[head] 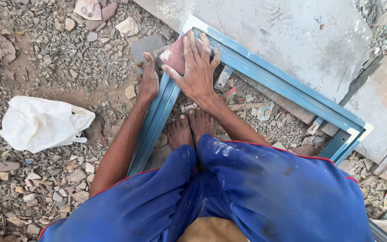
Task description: The person sits on the ground and uses a sanding block to smooth the surface of a blue metal frame. They work along the edges and corners, occasionally repositioning the frame to access different sections.
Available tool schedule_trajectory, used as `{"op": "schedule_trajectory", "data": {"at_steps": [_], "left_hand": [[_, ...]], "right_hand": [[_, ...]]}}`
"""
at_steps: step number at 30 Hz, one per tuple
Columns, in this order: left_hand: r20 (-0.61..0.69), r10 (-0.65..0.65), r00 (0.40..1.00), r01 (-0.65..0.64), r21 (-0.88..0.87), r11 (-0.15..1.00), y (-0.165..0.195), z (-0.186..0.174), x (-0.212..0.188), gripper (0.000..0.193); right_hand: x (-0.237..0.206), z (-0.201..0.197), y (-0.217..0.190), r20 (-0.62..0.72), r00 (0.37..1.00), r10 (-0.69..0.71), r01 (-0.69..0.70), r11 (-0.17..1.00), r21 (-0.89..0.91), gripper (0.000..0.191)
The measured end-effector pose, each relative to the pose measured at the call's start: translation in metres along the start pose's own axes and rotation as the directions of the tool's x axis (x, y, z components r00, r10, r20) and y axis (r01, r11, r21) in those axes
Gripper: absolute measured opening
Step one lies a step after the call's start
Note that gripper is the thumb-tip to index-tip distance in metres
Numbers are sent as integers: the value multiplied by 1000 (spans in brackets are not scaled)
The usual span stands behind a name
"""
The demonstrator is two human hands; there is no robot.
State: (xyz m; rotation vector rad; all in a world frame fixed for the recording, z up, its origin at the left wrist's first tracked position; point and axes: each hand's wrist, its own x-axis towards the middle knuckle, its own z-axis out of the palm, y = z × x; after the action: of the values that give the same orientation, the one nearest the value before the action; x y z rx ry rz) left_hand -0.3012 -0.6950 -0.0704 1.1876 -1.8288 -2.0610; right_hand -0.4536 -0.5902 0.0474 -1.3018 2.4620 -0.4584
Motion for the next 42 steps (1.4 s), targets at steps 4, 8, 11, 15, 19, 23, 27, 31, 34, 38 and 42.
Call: {"op": "schedule_trajectory", "data": {"at_steps": [4, 8, 11, 15, 19, 23, 27, 31, 34, 38, 42], "left_hand": [[-86, -45, 995, 59, 159, 986, 10, 1, -3, 107], [21, 123, 992, -119, -125, 985, 29, 6, -2, 102], [11, 133, 991, -132, -37, 991, 36, 7, -5, 100], [15, 114, 993, -111, -136, 984, 40, 5, -7, 97], [-45, 15, 999, -11, 89, 996, 45, 3, -8, 100], [22, 113, 993, -113, 0, 994, 45, 4, -7, 101], [-16, -6, 1000, 8, 133, 991, 39, 5, -9, 106], [-52, -83, 995, 91, 158, 983, 43, 6, -10, 110], [25, -154, 988, 151, 94, 984, 52, 7, -9, 111], [54, 62, 997, -62, 14, 998, 58, 9, -6, 105], [13, 138, 990, -138, 105, 985, 49, 9, -5, 103]], "right_hand": [[-6, -7, -4, 6, 1000, 26, -27, 997, 78, 99], [-7, -7, -1, -101, 993, -69, 69, 998, -2, 99], [-2, -11, 3, -87, 994, -60, 63, 997, 33, 96], [2, -24, 0, -102, 991, -83, 91, 993, 79, 90], [-1, -35, -2, 20, 996, -85, 82, 988, 129, 77], [13, -44, 25, 95, 994, 54, -94, 870, 483, 56], [44, -57, 74, -232, 971, -59, 169, 857, 488, 55], [66, -65, 100, -87, 980, -179, 199, 873, 445, 45], [76, -66, 96, -118, 957, -266, 290, 903, 316, 41], [98, -69, 84, -96, 876, -472, 480, 838, 260, 32], [133, -76, 89, 273, 827, -492, 428, 865, 263, 26]]}}
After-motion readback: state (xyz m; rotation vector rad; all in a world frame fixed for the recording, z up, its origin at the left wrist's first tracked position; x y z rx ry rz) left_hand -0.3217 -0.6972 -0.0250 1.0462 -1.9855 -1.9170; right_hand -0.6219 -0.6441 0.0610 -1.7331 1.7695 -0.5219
